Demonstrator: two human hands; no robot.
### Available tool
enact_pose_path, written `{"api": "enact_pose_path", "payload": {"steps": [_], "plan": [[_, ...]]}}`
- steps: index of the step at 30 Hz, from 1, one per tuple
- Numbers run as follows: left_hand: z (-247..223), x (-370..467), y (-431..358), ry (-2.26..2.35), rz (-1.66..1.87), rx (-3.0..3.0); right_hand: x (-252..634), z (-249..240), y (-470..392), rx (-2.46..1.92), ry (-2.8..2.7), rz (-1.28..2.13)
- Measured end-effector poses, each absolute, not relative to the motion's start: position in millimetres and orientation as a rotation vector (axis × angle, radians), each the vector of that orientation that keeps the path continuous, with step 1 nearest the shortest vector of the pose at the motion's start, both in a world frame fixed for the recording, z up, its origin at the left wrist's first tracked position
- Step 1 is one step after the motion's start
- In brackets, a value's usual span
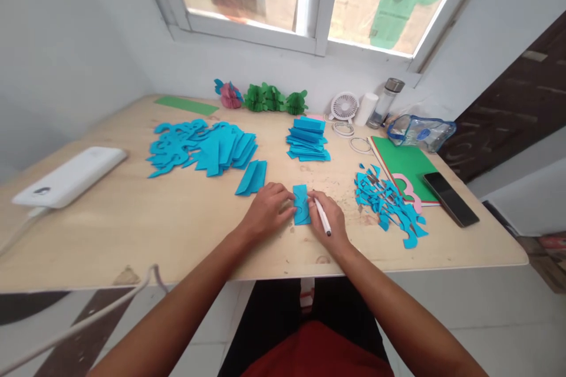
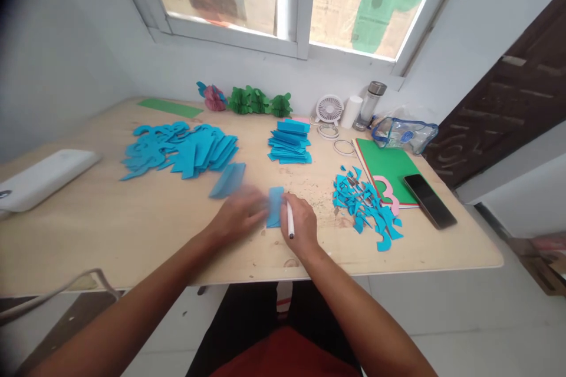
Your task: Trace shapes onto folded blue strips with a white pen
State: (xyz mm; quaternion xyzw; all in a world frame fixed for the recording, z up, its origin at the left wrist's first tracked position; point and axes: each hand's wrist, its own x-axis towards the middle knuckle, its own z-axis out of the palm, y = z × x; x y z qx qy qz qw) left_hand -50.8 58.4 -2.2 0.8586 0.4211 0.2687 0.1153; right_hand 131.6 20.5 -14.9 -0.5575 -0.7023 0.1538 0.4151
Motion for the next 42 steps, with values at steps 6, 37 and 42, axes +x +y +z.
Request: {"api": "enact_pose_path", "payload": {"steps": [6,37,42], "plan": [[-4,-42,70,1.361,0.597,2.432,133,-17,22,-1.445,-1.841,0.306],[7,-2,70,1.971,0.335,2.073,149,-30,36,-1.403,-1.209,0.660],[19,1,87,1.960,0.205,2.048,148,-31,36,-1.404,-1.197,0.655]]}}
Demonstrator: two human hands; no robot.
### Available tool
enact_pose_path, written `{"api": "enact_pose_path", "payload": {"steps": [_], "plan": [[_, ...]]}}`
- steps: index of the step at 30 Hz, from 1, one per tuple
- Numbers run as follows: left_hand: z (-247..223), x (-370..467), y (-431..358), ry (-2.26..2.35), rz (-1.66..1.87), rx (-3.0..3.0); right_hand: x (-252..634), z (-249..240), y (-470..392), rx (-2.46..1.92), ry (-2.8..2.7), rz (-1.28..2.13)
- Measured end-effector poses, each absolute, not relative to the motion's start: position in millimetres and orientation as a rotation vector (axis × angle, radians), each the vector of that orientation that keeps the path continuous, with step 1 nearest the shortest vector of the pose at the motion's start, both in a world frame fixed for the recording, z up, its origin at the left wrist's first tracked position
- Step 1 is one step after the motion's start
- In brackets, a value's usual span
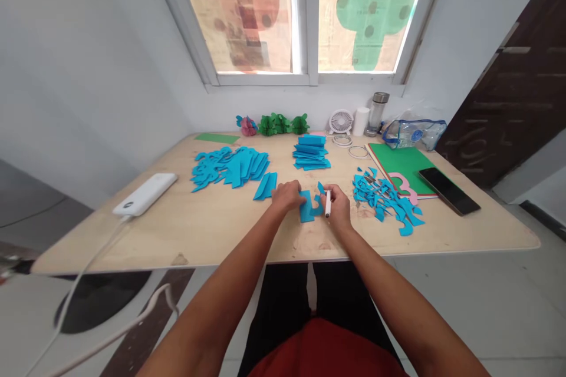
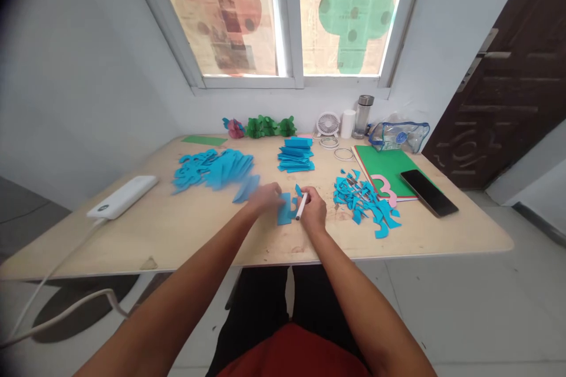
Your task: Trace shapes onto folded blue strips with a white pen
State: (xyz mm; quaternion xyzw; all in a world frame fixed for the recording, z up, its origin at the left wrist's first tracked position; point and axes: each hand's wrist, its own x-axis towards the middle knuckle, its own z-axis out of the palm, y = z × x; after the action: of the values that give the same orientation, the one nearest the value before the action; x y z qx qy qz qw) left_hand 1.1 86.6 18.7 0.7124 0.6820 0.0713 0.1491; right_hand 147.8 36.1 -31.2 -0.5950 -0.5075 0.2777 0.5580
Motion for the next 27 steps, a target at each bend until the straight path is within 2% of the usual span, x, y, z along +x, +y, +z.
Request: {"api": "enact_pose_path", "payload": {"steps": [10,16,21,27], "plan": [[10,8,72,1.944,0.496,1.979,149,-32,37,-1.415,-1.218,0.626],[40,-54,89,1.864,0.691,1.932,148,-31,35,-1.413,-1.232,0.620],[61,-114,120,1.953,0.695,1.891,146,-28,33,-1.407,-1.239,0.623],[44,-117,137,2.191,0.646,1.918,144,-23,29,-1.400,-1.239,0.632]]}}
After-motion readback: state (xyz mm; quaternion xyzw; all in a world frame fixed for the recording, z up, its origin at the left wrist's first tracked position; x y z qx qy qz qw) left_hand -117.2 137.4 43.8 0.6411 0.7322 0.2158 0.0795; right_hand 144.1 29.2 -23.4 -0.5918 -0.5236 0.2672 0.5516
